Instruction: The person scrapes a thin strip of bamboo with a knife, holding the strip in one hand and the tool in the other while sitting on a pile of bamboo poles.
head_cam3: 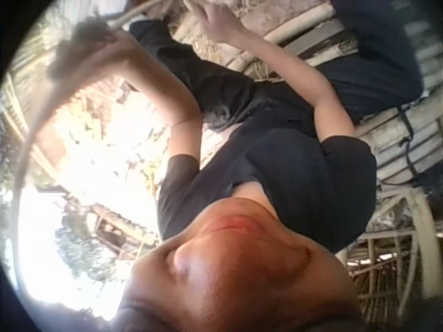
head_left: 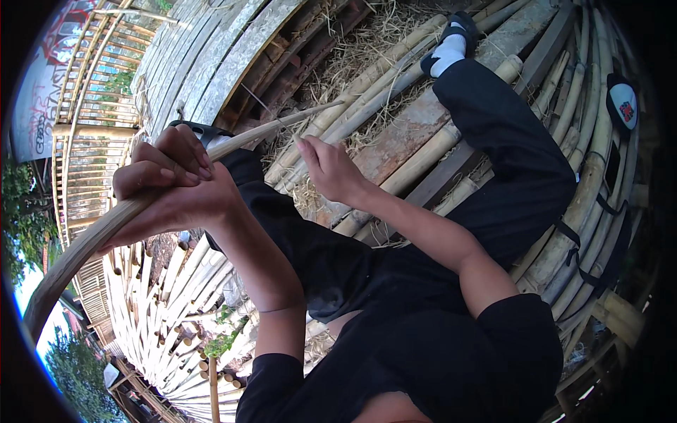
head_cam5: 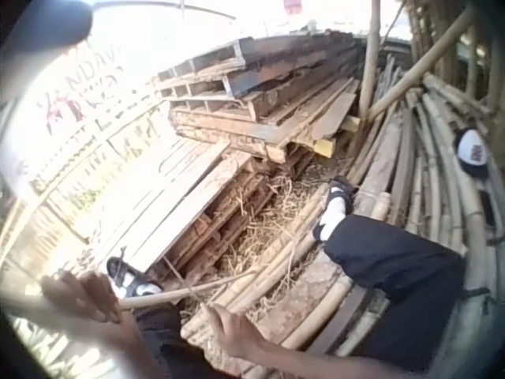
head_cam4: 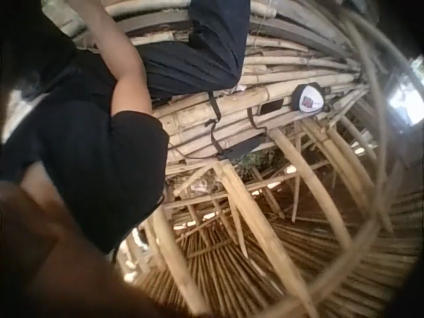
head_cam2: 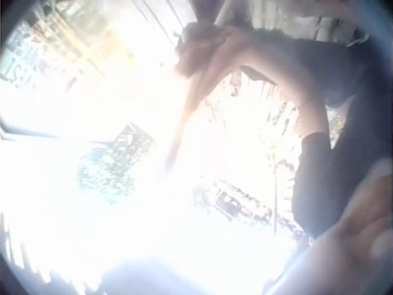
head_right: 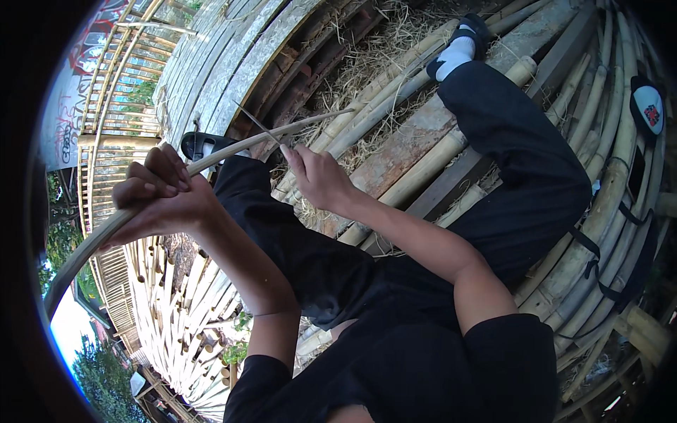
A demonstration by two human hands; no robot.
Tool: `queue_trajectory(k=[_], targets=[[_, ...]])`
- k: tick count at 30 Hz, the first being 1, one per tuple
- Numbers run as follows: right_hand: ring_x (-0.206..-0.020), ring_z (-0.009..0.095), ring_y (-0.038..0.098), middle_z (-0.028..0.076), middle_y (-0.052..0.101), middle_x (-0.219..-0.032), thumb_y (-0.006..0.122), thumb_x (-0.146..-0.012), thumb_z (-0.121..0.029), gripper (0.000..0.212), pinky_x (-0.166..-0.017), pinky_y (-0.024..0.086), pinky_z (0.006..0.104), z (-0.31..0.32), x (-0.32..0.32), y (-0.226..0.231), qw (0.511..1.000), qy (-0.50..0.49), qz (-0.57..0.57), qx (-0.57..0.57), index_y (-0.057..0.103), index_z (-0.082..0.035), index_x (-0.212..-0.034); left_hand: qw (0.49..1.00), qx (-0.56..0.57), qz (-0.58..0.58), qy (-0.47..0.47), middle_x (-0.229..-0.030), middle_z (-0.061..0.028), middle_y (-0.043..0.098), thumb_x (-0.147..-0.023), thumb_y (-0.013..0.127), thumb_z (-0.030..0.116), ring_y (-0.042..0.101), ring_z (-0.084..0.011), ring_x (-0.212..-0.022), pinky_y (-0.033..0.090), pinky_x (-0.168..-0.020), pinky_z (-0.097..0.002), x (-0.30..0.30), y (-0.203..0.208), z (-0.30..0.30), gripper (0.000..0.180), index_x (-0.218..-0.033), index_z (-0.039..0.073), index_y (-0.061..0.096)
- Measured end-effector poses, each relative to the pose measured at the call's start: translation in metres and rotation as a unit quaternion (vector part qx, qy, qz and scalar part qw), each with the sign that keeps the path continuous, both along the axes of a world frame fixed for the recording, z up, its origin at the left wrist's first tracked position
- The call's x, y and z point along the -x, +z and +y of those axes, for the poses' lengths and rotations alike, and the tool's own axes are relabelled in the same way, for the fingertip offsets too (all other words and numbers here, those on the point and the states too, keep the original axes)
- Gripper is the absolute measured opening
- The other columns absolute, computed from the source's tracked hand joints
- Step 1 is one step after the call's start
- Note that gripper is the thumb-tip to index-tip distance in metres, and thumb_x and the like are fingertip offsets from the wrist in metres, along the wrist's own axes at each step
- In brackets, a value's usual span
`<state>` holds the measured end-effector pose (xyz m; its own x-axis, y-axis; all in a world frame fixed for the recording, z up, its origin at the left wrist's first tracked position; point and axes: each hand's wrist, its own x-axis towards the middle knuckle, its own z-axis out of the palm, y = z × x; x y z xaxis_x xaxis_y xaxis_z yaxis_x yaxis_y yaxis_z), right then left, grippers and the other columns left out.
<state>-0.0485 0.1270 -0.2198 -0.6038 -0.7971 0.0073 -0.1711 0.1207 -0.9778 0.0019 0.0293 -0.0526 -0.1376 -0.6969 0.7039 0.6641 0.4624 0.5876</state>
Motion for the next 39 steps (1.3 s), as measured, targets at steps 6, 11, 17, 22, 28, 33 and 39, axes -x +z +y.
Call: queue_trajectory(k=[6, 11, 17, 22, 28, 33, 39], targets=[[-0.068, 0.043, 0.057, 0.024, 0.055, -0.062, 0.037, -0.096, -0.033, 0.042, -0.058, 0.041, 0.0506, 0.003, 0.028, -0.058, 0.989, -0.054, 0.068, -0.117, 0.054, 0.001, -0.078, 0.992, 0.040, 0.023, -0.120, -0.040, 0.0011, 0.021, -0.077, 0.013, 0.081, 0.017, -0.0066, -0.030, 0.015, -0.031, -0.0197, -0.006, -0.005, -0.015, 0.078, -0.055, 0.010, 0.036], [-0.069, 0.044, 0.057, 0.024, 0.056, -0.063, 0.035, -0.096, -0.035, 0.045, -0.059, 0.041, 0.0513, 0.002, 0.006, -0.014, 1.000, -0.011, 0.025, -0.008, 0.053, 0.002, -0.077, 0.993, 0.077, -0.023, -0.083, -0.042, 0.0015, 0.021, -0.081, 0.018, 0.076, 0.016, -0.0057, -0.031, 0.015, -0.031, -0.0199, -0.004, -0.005, -0.006, 0.072, -0.058, 0.010, 0.037], [-0.075, 0.046, 0.056, 0.027, 0.058, -0.071, 0.033, -0.096, -0.037, 0.048, -0.066, 0.045, 0.0490, 0.003, 0.027, -0.066, 0.991, -0.039, 0.038, -0.122, 0.056, 0.004, -0.085, 0.996, 0.056, -0.057, -0.049, -0.043, 0.0033, 0.018, -0.096, 0.021, 0.051, 0.012, -0.0059, -0.032, 0.014, -0.032, -0.0193, 0.001, 0.001, -0.004, 0.054, -0.057, 0.015, 0.028], [-0.071, 0.044, 0.057, 0.025, 0.056, -0.067, 0.035, -0.096, -0.031, 0.040, -0.063, 0.043, 0.0489, 0.004, -0.005, -0.019, 1.000, 0.015, -0.013, 0.011, 0.055, 0.003, -0.090, 0.997, 0.026, -0.050, 0.044, -0.045, 0.0033, 0.017, -0.097, 0.023, 0.050, 0.012, -0.0058, -0.033, 0.013, -0.033, -0.0190, -0.003, 0.001, -0.002, 0.052, -0.057, 0.016, 0.025], [-0.067, 0.044, 0.056, 0.024, 0.055, -0.062, 0.037, -0.096, -0.033, 0.040, -0.058, 0.042, 0.0487, -0.002, 0.016, -0.056, 0.996, -0.056, 0.052, -0.054, 0.054, 0.001, -0.084, 0.999, 0.013, -0.040, 0.026, -0.045, 0.0032, 0.018, -0.096, 0.022, 0.050, 0.012, -0.0055, -0.033, 0.014, -0.032, -0.0191, -0.001, -0.003, -0.008, 0.051, -0.059, 0.016, 0.027], [-0.069, 0.044, 0.058, 0.024, 0.058, -0.064, 0.035, -0.096, -0.038, 0.046, -0.062, 0.044, 0.0511, 0.005, -0.009, -0.012, 1.000, -0.002, 0.023, 0.008, 0.055, 0.001, -0.080, 0.998, 0.040, -0.054, -0.001, -0.044, 0.0033, 0.019, -0.096, 0.022, 0.050, 0.013, -0.0055, -0.032, 0.015, -0.031, -0.0186, -0.004, -0.003, -0.007, 0.051, -0.060, 0.015, 0.028], [-0.068, 0.044, 0.057, 0.025, 0.057, -0.064, 0.035, -0.096, -0.037, 0.047, -0.060, 0.044, 0.0508, 0.002, 0.014, -0.055, 0.994, -0.063, 0.045, -0.074, 0.055, 0.002, -0.080, 0.995, 0.065, -0.055, -0.041, -0.042, 0.0026, 0.019, -0.095, 0.022, 0.053, 0.014, -0.0060, -0.031, 0.016, -0.030, -0.0194, -0.005, -0.005, -0.008, 0.052, -0.060, 0.015, 0.030]])
